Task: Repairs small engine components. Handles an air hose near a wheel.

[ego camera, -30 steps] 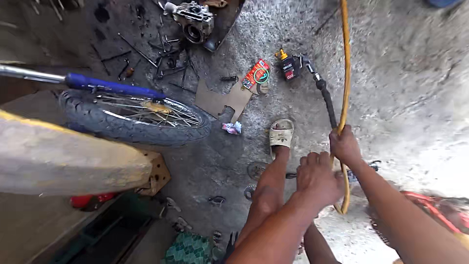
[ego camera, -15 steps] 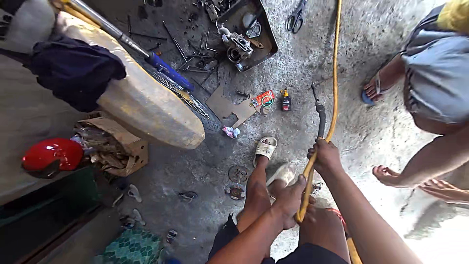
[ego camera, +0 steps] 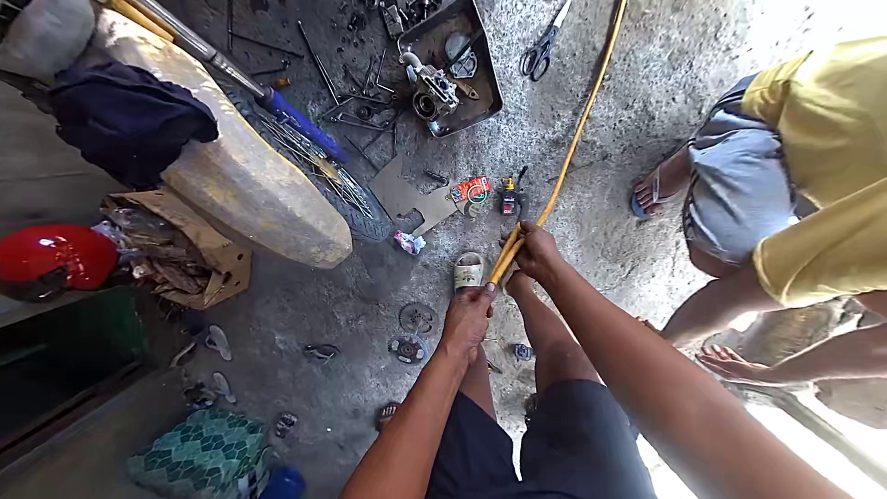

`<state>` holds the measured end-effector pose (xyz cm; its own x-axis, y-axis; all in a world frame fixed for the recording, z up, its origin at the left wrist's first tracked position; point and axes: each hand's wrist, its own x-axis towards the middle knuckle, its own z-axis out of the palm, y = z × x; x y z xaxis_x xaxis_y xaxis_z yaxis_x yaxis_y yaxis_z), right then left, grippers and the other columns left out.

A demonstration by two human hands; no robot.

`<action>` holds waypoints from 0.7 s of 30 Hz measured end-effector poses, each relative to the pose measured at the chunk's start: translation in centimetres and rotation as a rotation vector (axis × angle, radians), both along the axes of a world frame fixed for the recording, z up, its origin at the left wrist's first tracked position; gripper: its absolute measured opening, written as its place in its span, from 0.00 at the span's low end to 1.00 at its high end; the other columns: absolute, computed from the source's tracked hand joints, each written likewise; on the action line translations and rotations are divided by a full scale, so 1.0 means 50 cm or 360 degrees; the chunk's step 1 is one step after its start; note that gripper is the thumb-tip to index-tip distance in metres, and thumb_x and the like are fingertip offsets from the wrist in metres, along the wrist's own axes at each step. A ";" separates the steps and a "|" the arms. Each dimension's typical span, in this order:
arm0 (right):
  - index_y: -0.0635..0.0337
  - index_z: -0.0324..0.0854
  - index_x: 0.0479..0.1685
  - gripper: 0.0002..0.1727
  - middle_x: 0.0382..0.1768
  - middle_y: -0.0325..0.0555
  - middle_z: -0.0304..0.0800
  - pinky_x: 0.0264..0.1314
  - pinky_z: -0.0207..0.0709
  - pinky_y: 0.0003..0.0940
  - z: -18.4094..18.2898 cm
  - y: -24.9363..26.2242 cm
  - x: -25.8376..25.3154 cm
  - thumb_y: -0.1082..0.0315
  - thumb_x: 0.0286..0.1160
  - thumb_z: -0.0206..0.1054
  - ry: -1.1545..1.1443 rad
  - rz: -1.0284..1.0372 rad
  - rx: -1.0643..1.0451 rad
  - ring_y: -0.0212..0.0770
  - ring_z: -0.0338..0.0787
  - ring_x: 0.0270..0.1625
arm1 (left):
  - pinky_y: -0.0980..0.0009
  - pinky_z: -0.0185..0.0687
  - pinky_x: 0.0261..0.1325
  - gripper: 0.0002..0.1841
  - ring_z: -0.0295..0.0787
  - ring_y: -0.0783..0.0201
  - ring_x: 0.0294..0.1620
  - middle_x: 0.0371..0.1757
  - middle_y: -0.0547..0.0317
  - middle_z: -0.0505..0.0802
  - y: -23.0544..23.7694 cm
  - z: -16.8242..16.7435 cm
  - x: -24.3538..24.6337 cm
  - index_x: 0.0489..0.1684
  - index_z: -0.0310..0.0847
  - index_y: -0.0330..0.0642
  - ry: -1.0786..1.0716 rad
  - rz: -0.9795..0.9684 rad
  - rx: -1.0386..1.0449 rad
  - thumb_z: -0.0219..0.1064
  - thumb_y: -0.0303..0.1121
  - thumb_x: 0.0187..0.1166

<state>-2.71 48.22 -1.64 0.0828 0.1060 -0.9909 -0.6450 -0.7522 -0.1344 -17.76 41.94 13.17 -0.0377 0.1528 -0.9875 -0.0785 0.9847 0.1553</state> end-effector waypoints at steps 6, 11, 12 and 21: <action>0.61 0.55 0.89 0.42 0.66 0.64 0.84 0.60 0.83 0.59 0.034 0.037 0.062 0.48 0.81 0.64 -0.0552 0.1845 0.0380 0.56 0.89 0.60 | 0.58 0.85 0.52 0.18 0.88 0.63 0.40 0.40 0.58 0.93 0.046 -0.038 -0.056 0.50 0.92 0.45 0.0271 -0.0593 0.0287 0.66 0.50 0.85; 0.44 0.70 0.86 0.36 0.84 0.44 0.71 0.86 0.63 0.61 0.118 0.113 -0.019 0.48 0.76 0.68 -0.0434 0.3019 0.1734 0.51 0.67 0.87 | 0.51 0.86 0.54 0.20 0.92 0.62 0.44 0.39 0.59 0.95 0.125 -0.067 -0.166 0.49 0.93 0.50 0.0246 -0.1073 0.0570 0.67 0.56 0.82; 0.42 0.71 0.85 0.32 0.83 0.40 0.74 0.88 0.60 0.58 0.118 0.137 -0.044 0.44 0.82 0.62 -0.0315 0.3189 0.1857 0.48 0.68 0.87 | 0.51 0.87 0.55 0.20 0.92 0.62 0.44 0.40 0.60 0.95 0.150 -0.069 -0.187 0.50 0.93 0.51 0.0225 -0.1142 0.0621 0.67 0.56 0.82; 0.40 0.84 0.68 0.21 0.61 0.39 0.87 0.76 0.71 0.61 0.069 0.324 -0.234 0.43 0.87 0.58 0.0102 0.3569 0.1927 0.47 0.81 0.71 | 0.59 0.89 0.44 0.14 0.90 0.68 0.33 0.33 0.65 0.94 0.223 -0.119 -0.351 0.46 0.93 0.51 0.0400 -0.0814 0.0822 0.76 0.50 0.76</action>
<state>-14.43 64.40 1.79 -0.8556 0.1773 -0.4863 0.5174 0.3222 -0.7928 -35.31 53.07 7.23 -0.0523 0.6511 -0.7572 0.4654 0.6868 0.5584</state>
